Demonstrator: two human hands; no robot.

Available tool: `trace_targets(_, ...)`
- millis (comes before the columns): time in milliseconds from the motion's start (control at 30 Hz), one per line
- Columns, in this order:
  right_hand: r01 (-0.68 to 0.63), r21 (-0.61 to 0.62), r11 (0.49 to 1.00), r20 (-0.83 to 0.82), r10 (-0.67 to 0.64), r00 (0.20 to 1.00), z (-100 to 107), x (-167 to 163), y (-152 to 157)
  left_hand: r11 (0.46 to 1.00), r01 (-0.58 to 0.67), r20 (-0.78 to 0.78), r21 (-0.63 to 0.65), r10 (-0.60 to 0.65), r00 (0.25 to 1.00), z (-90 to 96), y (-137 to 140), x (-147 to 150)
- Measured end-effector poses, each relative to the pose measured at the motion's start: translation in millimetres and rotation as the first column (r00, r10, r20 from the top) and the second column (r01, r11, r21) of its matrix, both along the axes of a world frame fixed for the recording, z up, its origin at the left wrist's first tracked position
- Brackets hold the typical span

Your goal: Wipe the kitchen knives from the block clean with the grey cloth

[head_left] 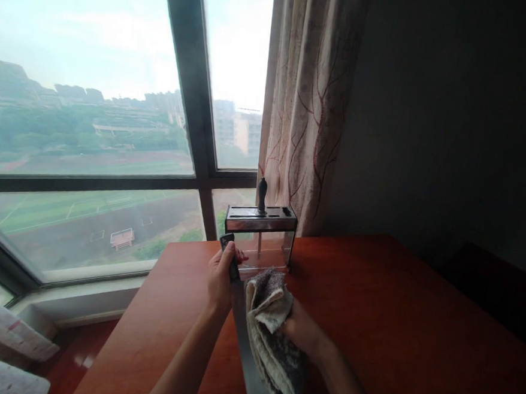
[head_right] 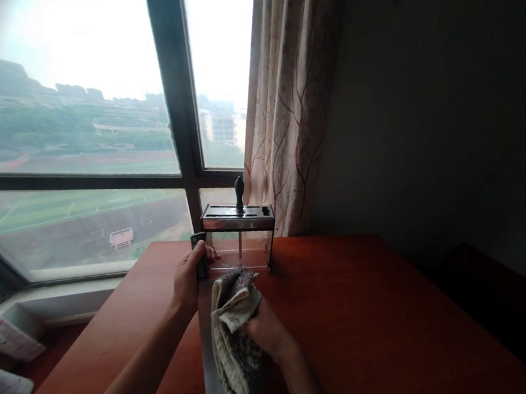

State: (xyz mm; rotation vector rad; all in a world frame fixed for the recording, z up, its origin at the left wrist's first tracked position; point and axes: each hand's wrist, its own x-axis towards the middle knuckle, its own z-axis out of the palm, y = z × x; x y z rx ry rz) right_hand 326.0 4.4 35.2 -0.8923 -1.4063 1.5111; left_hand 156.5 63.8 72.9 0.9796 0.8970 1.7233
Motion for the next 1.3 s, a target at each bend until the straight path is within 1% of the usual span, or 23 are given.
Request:
trace_targets(167,0.084,-0.013,0.996,-0.050,-0.085,0.995,13,-6,13,0.996,0.084,0.032,-0.021,-0.083,0.996,-4.4,-7,12)
trace_targets(300,0.144,-0.011,0.990,-0.041,-0.144,0.989,25,-10,12,0.994,0.092,0.047,-0.054,-0.090,0.995,-5.6,-11,12)
trace_targets(367,0.147,0.014,0.989,-0.051,-0.146,0.988,27,-13,9,0.993,0.106,0.049,-0.058,-0.104,0.993,-5.3,-10,10)
trace_targets(433,0.134,0.040,0.990,-0.074,-0.131,0.989,25,-14,6,0.993,0.112,0.054,-0.046,-0.109,0.993,-5.0,-8,7)
trace_targets(500,0.122,0.039,0.992,-0.072,-0.119,0.990,21,-15,2,0.996,0.081,0.050,-0.035,-0.079,0.996,-4.6,-4,2)
trace_targets(600,0.129,0.003,0.992,-0.019,-0.129,0.992,14,-16,-5,0.999,0.001,0.044,-0.042,0.001,0.999,-3.7,0,-8)
trace_targets(667,0.130,-0.009,0.991,0.011,-0.130,0.991,9,-15,-12,0.998,-0.040,0.072,-0.048,0.043,0.997,-2.9,2,-15)
trace_targets(833,0.063,-0.016,0.998,0.050,-0.062,0.997,4,-9,-23,0.993,-0.070,0.113,-0.095,0.081,0.990,-1.5,4,-24)
trace_targets(933,0.055,-0.002,0.998,0.059,-0.055,0.997,5,-6,-20,0.996,-0.028,0.137,-0.084,0.040,0.990,-2.6,5,-17)
trace_targets(1033,0.052,0.032,0.998,0.015,-0.052,0.999,13,-8,-11,0.996,0.078,0.157,-0.052,-0.069,0.985,-4.8,2,-4)
trace_targets(1133,0.066,0.089,0.994,-0.042,-0.062,0.997,25,-10,0,0.983,0.175,0.117,-0.063,-0.167,0.979,-6.5,-5,9)
trace_targets(1233,0.078,0.133,0.988,-0.056,-0.071,0.996,38,-11,9,0.974,0.191,0.060,-0.124,-0.185,0.981,-7.0,-12,16)
trace_targets(1300,0.055,0.173,0.983,-0.076,-0.042,0.996,44,-11,13,0.973,0.190,0.050,-0.129,-0.185,0.981,-6.7,-15,17)
